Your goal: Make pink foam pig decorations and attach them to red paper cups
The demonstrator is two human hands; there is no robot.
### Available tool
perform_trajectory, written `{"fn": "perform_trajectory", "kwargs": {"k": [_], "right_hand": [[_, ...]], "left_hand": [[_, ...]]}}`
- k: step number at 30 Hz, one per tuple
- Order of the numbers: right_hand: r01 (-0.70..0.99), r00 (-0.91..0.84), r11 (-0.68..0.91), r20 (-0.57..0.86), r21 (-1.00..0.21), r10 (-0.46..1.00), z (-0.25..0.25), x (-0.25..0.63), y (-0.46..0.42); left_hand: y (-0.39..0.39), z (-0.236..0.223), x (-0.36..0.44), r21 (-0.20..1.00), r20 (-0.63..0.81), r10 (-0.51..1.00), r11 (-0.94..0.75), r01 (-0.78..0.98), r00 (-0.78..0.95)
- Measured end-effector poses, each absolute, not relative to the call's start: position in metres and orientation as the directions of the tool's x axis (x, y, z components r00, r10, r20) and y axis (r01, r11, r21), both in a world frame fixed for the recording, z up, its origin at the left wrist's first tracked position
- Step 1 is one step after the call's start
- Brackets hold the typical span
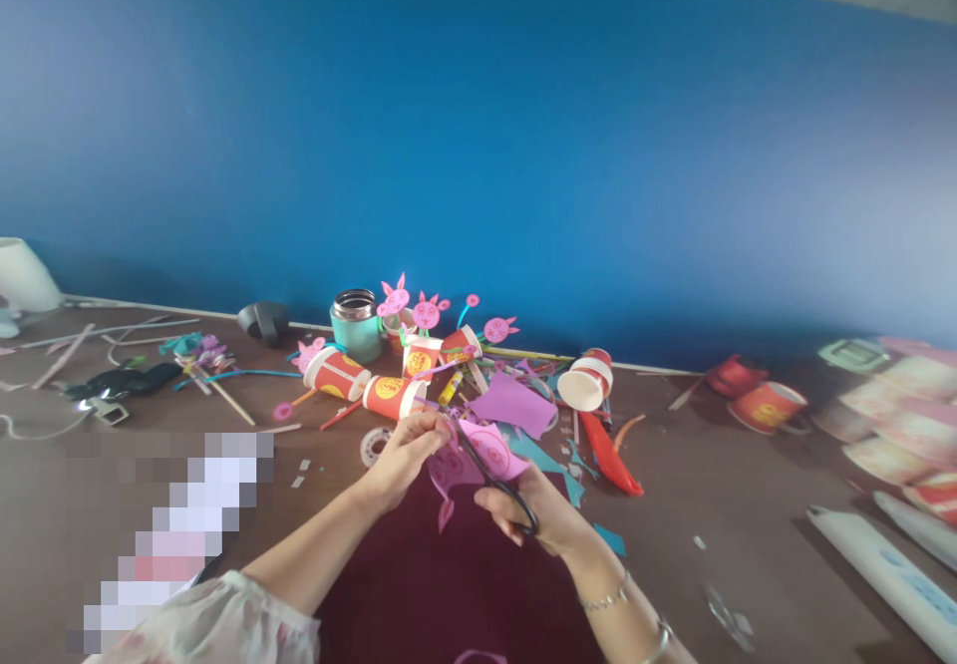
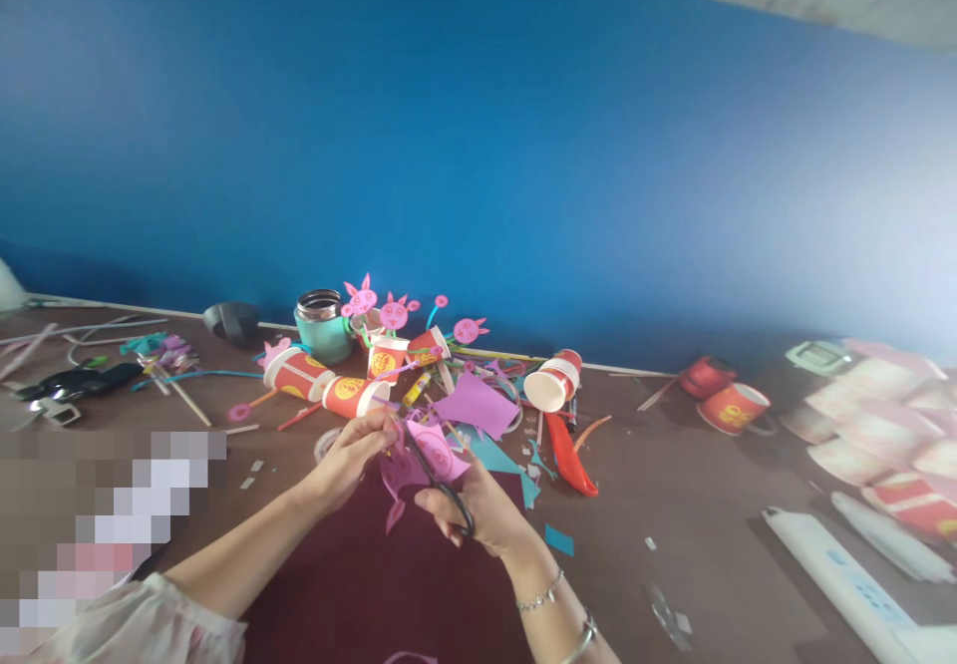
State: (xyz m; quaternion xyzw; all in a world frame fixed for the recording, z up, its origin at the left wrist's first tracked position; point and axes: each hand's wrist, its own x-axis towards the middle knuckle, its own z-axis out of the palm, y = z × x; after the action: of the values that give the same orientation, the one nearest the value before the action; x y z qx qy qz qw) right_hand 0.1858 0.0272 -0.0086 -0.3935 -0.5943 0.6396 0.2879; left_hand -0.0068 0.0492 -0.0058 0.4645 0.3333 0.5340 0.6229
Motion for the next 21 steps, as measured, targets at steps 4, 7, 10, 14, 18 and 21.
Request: {"fn": "perform_trajectory", "kwargs": {"k": [4,7,10,14,18,21], "right_hand": [[0.135,-0.493,-0.172,-0.217,-0.976,0.843,-0.012,0.191,0.028],[0.149,-0.499,-0.190,-0.240,-0.970,0.833,-0.015,0.197,0.029],[0.134,-0.526,-0.206,-0.246,-0.969,0.814,-0.013,0.202,0.029],[0.107,-0.555,-0.184,-0.213,-0.977,0.804,-0.007,0.202,0.030],[0.112,-0.554,-0.142,-0.180,-0.984,0.813,-0.003,0.197,0.031],[0.085,-0.481,-0.109,-0.136,-0.990,0.866,-0.002,0.196,0.034]], "left_hand": [[0.050,-0.007,-0.010,0.940,0.085,0.956,0.016,-0.340,0.280],[0.051,-0.006,-0.013,0.944,0.093,0.942,0.020,-0.331,0.323],[0.051,-0.004,-0.014,0.946,0.074,0.930,0.048,-0.320,0.361],[0.052,-0.003,-0.015,0.942,0.050,0.921,0.085,-0.325,0.385],[0.049,-0.003,-0.011,0.926,0.039,0.946,0.086,-0.367,0.321],[0.048,-0.004,-0.008,0.886,0.013,0.975,0.091,-0.454,0.220]]}}
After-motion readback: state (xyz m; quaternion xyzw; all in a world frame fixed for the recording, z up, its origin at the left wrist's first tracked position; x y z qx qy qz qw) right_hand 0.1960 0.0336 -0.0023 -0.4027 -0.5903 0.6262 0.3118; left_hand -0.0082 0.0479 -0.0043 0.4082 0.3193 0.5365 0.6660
